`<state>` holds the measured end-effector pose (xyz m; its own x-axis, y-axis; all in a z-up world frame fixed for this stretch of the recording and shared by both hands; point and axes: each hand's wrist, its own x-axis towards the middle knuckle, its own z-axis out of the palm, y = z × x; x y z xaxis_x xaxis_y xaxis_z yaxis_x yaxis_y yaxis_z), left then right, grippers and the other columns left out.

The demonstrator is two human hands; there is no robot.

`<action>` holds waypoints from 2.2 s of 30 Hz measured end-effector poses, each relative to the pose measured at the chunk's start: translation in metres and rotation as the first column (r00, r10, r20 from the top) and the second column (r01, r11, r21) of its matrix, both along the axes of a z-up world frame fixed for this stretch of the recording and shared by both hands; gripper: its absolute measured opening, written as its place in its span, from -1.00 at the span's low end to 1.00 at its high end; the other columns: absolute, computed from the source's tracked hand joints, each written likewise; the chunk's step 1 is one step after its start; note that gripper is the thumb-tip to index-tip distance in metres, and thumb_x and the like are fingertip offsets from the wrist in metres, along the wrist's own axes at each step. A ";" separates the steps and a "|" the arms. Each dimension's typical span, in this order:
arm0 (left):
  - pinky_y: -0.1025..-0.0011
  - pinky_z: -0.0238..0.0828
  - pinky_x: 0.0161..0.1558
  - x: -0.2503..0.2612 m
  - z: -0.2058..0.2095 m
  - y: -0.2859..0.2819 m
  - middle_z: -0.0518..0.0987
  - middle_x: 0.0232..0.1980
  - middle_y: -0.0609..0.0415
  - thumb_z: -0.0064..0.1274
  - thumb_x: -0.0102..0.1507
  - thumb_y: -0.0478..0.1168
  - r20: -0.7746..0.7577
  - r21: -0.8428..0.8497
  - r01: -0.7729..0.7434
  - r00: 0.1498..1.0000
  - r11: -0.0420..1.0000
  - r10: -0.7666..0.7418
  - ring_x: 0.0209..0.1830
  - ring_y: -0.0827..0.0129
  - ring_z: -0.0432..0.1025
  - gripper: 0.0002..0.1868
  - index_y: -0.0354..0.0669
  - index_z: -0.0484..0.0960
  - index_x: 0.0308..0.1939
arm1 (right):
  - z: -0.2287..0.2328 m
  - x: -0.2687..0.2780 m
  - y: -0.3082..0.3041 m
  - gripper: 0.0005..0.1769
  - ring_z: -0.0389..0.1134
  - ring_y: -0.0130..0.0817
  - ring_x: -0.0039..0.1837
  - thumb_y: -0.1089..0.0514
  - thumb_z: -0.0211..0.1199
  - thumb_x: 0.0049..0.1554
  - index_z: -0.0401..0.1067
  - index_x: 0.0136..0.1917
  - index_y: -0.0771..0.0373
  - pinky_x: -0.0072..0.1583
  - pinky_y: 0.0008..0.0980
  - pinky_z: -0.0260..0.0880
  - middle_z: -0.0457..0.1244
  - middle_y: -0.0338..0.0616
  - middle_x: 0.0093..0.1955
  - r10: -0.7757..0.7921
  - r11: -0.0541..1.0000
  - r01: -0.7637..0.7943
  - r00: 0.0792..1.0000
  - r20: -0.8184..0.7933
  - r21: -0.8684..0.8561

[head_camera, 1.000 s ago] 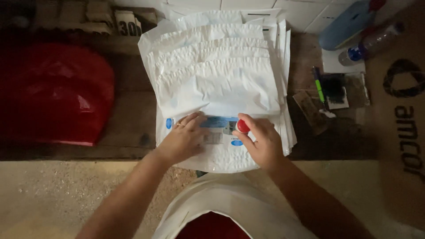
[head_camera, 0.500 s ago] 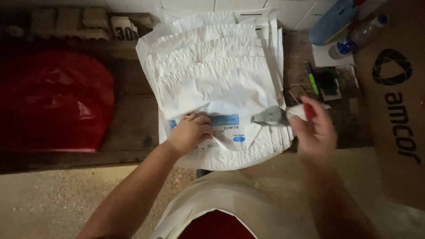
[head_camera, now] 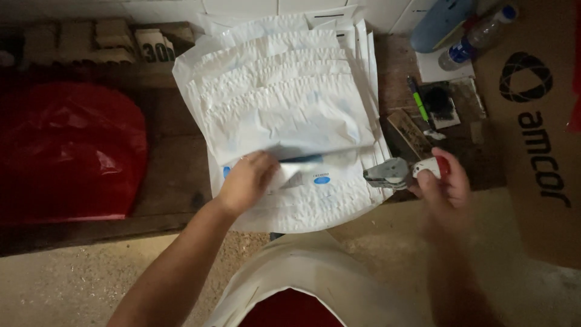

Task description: Manually stamping a stack of plastic bags with a hand stamp and ink pad.

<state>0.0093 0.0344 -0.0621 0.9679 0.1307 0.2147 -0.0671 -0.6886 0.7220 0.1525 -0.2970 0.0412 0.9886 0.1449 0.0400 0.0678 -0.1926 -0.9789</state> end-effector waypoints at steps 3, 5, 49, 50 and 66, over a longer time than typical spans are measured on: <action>-0.01 0.52 -0.20 0.010 0.040 -0.002 0.56 -0.18 0.03 -0.06 0.44 -0.11 -0.095 0.013 -0.235 0.967 0.972 0.235 -0.25 -0.10 0.56 -0.85 0.04 0.59 -0.01 | -0.068 0.020 -0.013 -0.34 0.23 -0.16 0.11 0.08 0.31 0.17 0.26 0.44 0.43 0.12 -0.24 0.48 0.14 0.14 0.14 0.225 0.972 -0.226 0.974 -0.023 -0.066; 0.00 0.50 -0.25 0.027 0.005 0.012 0.52 -0.21 0.02 -0.08 0.47 -0.08 -0.068 0.018 -0.260 0.963 0.965 0.261 -0.27 -0.11 0.55 -0.85 0.02 0.57 -0.04 | -0.056 -0.002 0.026 -0.38 0.34 -0.17 0.13 0.16 0.40 0.11 0.36 0.40 0.33 0.11 -0.29 0.50 0.25 0.04 0.17 0.333 0.938 -0.316 0.935 0.124 -0.140; 0.02 0.59 -0.12 -0.001 0.020 -0.055 0.64 0.06 -0.03 0.23 0.17 -0.16 -0.233 0.270 0.347 0.929 0.898 -0.289 -0.14 -0.06 0.59 -0.56 -0.11 0.56 0.11 | -0.083 0.025 0.089 -0.51 0.44 0.03 -0.01 0.15 0.49 0.06 0.50 0.24 0.33 0.08 -0.11 0.49 0.38 0.11 -0.04 0.602 0.796 -0.392 0.587 0.541 -0.461; -0.02 0.60 -0.16 -0.003 0.008 -0.049 0.62 0.05 -0.03 0.29 0.12 -0.12 -0.198 0.325 0.305 0.947 0.895 -0.251 -0.10 -0.14 0.57 -0.55 -0.10 0.61 0.07 | -0.075 0.034 0.087 -0.46 0.44 -0.17 0.04 0.17 0.53 0.04 0.50 0.27 0.26 0.13 -0.24 0.49 0.40 0.01 0.04 0.550 0.835 -0.473 0.748 0.372 -0.282; -0.17 0.37 -0.29 0.010 0.049 -0.050 0.68 -0.28 -0.13 -0.23 0.36 0.10 -0.579 0.336 -0.175 0.736 0.926 0.349 -0.24 -0.32 0.54 -0.74 0.25 0.52 -0.03 | -0.067 0.288 -0.076 -0.46 0.31 0.10 0.27 0.18 0.18 0.39 0.19 0.57 0.30 0.29 -0.09 0.27 0.28 0.22 0.34 0.270 0.843 0.041 0.830 0.487 -0.537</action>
<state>0.0192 -0.0155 -0.0130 0.8302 0.4278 -0.3575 0.5429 -0.7662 0.3438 0.4407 -0.3729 -0.0256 0.8047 0.4078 0.4315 0.5924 -0.5995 -0.5381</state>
